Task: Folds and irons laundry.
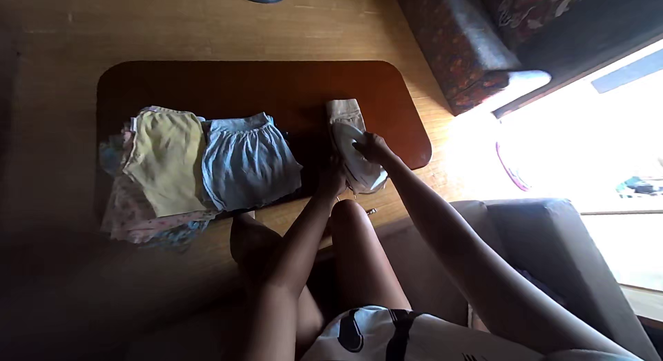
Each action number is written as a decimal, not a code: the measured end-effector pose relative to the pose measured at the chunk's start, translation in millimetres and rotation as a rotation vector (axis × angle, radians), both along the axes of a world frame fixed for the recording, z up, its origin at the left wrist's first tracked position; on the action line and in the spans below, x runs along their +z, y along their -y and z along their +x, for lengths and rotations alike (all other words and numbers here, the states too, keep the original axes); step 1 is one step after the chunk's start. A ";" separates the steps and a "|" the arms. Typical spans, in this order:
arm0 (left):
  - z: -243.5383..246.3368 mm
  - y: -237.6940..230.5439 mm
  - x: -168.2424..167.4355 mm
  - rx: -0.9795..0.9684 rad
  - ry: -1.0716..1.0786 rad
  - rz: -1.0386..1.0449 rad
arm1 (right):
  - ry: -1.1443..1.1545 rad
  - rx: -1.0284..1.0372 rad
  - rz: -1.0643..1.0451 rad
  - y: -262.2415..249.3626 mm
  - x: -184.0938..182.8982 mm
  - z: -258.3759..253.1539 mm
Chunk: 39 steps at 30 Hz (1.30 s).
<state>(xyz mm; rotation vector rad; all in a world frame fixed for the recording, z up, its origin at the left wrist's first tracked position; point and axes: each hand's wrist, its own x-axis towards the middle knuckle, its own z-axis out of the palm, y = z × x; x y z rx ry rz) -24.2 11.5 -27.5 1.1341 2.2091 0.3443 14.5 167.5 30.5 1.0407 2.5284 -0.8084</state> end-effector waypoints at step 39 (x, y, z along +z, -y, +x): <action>-5.2 3.5 -16.0 0.020 -0.134 -0.016 | 0.045 0.001 -0.063 4.2 -22.8 79.9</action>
